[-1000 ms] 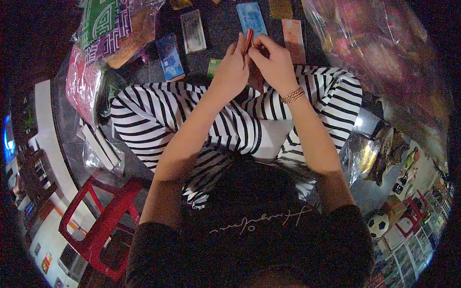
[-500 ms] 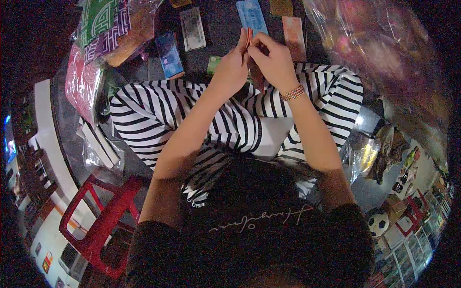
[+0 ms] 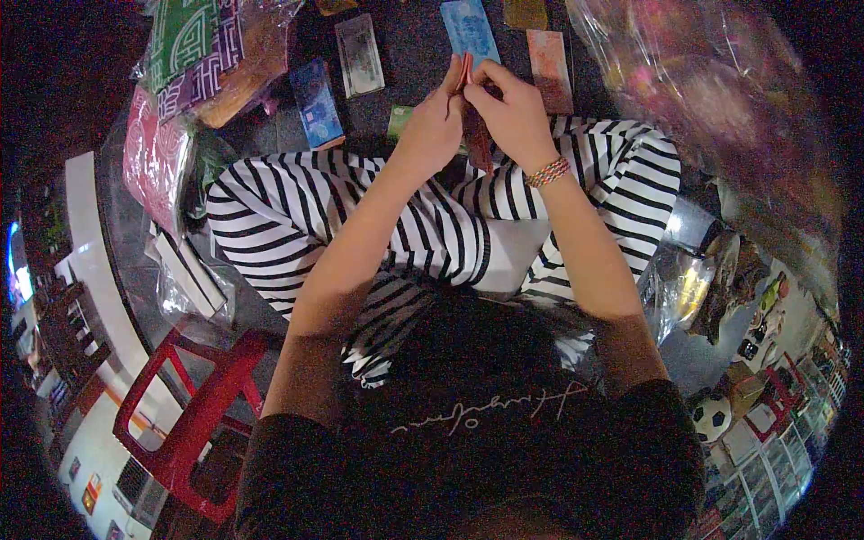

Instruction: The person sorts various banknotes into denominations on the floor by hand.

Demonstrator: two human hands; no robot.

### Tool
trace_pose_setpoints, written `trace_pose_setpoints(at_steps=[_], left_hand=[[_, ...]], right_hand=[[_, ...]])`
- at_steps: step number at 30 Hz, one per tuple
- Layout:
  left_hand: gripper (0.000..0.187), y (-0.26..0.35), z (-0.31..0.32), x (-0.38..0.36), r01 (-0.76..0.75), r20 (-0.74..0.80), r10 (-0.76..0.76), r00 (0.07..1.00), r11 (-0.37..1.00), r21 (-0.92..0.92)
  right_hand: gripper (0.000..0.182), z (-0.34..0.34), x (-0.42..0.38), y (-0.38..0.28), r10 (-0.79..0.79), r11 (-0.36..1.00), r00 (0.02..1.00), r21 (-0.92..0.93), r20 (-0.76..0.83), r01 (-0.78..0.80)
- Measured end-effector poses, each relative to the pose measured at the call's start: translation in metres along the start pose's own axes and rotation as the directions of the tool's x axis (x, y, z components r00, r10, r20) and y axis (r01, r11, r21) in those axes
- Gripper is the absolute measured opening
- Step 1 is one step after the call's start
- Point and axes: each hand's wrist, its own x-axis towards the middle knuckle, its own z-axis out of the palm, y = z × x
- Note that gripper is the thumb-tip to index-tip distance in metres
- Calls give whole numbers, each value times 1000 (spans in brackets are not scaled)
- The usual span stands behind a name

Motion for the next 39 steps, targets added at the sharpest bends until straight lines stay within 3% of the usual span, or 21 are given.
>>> trace_pose_setpoints(at_steps=[7, 11, 13, 14, 18, 20, 24, 26, 27, 29, 30, 31, 32, 33, 35, 36, 39], left_hand=[[46, -2, -5, 6, -5, -63, -4, 998, 991, -135], [48, -41, -8, 33, 25, -171, -45, 984, 993, -115], [51, -46, -17, 48, 125, -152, -138, 979, 988, -93], [58, -69, -15, 62, 6, -200, -14, 980, 999, -39], [67, -56, -16, 88, 92, -303, -97, 948, 995, -29], [75, -50, -16, 100, 162, -419, -55, 906, 961, 223], [82, -55, -8, 111, 296, -442, -131, 887, 897, 328], [92, -91, 0, 123, 160, -387, 104, 916, 791, 590], [92, -94, -3, 122, 156, -387, 110, 915, 790, 593], [88, -92, -7, 104, 20, -294, 46, 955, 976, 217], [88, -83, -10, 91, 19, -295, 48, 954, 975, 221], [80, -72, -15, 73, 16, -83, -25, 996, 994, -108], [72, -60, -22, 55, 83, 142, -25, 990, 904, -418], [72, -38, -26, 38, 84, 134, -30, 991, 906, -415], [40, 17, -28, 10, 286, 168, -232, 958, 792, -539], [50, 34, -31, 1, 332, 182, -277, 943, 759, -560], [53, 10, -20, 1, 262, 110, -249, 962, 741, -618]], right_hand=[[18, 0, 5, 5, 84, 996, 996, 30, 6, -84], [25, -8, 10, 6, 147, 989, 984, 16, -99, -146], [25, -12, 14, 10, 151, 988, 984, 22, -95, -150], [25, -12, 16, 14, 168, 986, 982, 26, -89, -167], [23, -9, 19, 29, 130, 990, 989, 59, -77, -126], [22, -11, 19, 29, 153, 987, 986, 53, -66, -150], [22, -20, 20, 22, 169, 980, 985, 112, -19, -166], [20, -19, 21, 27, 225, 966, 974, 133, -19, -221], [20, -19, 23, 31, 222, 967, 975, 135, -23, -217], [18, -19, 23, 39, 25, 997, 1000, 74, 2, -25], [18, -15, 22, 45, 23, 997, 1000, 78, 0, -23], [16, -10, 19, 50, -73, 994, 996, 72, -48, 76], [15, -5, 18, 52, -169, 982, 981, 64, -94, 175], [15, -5, 18, 46, -174, 981, 981, 71, -89, 180], [15, -11, 15, 21, -58, 993, 998, 104, 36, 54], [19, -12, 15, 8, 209, 935, 968, 262, 139, -239], [22, 2, 10, 12, 147, 920, 983, 350, 107, -176]])
